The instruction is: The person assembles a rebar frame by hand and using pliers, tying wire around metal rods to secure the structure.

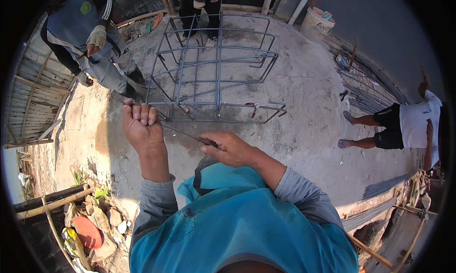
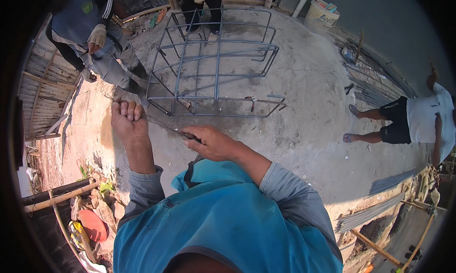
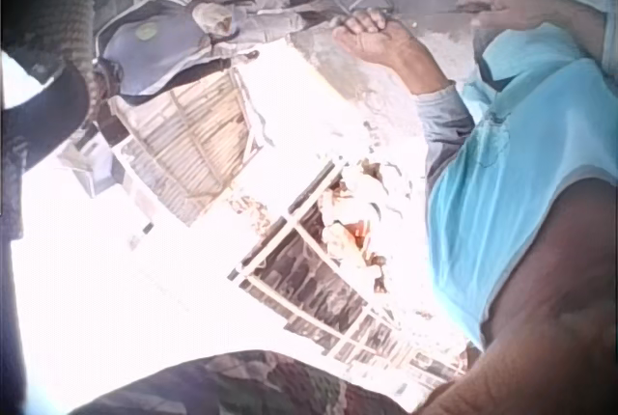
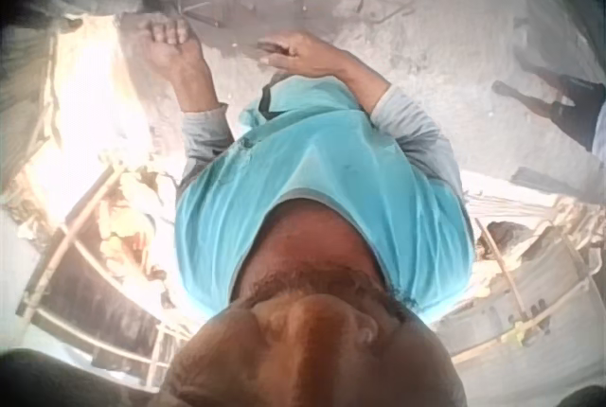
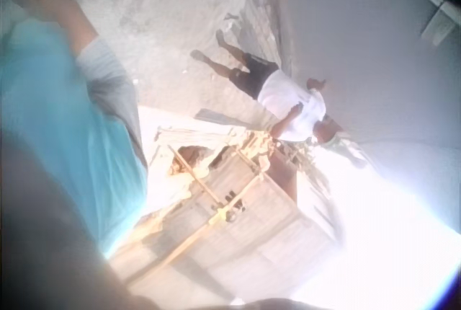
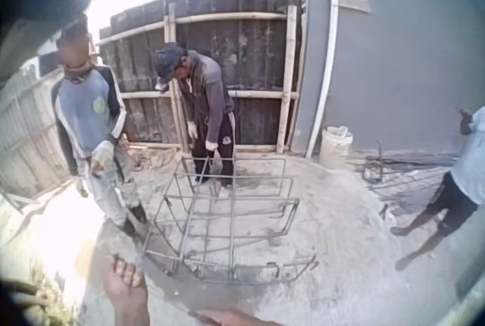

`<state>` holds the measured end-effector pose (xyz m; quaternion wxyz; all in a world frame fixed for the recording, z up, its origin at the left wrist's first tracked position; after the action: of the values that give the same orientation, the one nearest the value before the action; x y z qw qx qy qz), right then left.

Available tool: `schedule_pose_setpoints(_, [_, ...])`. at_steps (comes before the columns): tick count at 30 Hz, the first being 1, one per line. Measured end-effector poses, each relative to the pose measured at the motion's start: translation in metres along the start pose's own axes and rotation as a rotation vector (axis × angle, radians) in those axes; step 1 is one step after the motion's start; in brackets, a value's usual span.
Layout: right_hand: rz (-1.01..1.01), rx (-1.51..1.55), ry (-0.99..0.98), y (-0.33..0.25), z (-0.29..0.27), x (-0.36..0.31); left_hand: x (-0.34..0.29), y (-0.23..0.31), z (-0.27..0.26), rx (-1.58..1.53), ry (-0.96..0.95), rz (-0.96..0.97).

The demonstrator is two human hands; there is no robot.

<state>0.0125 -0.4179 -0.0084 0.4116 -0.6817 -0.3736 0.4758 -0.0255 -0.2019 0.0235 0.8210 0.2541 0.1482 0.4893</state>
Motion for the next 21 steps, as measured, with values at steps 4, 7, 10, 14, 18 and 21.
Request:
schedule_pose_setpoints(4, [-0.056,0.139,0.141,0.045,-0.008,0.021,0.012,0.01,-0.139,0.263,0.382,0.043])
schedule_pose_setpoints(7, [0.27,0.027,0.33,0.162,-0.083,0.027,0.019,0.034,-0.195,0.63,0.487,0.187])
schedule_pose_setpoints(10, [0.47,-0.24,0.404,0.274,-0.168,0.051,0.014,0.058,-0.248,0.925,0.496,0.268])
schedule_pose_setpoints(14, [0.479,-0.624,0.507,0.374,-0.284,0.149,-0.056,0.101,-0.311,1.202,0.722,0.31])
schedule_pose_setpoints(18, [0.406,-0.985,0.652,0.402,-0.39,0.245,-0.14,0.127,-0.309,1.4,1.135,0.332])
schedule_pose_setpoints(21, [0.424,-1.103,0.561,0.434,-0.408,0.306,-0.186,0.134,-0.29,1.545,1.314,0.385])
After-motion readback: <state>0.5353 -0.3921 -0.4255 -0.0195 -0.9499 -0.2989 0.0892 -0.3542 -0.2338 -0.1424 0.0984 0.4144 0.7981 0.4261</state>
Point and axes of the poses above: each hand's wrist, its own x-axis towards the middle knuckle, its own z-axis out of the palm, y = z × x, the point moved 9 cm from there along x, towards the middle knuckle, and after that the axes turned 9 degrees about z, right-handed, at the moved point
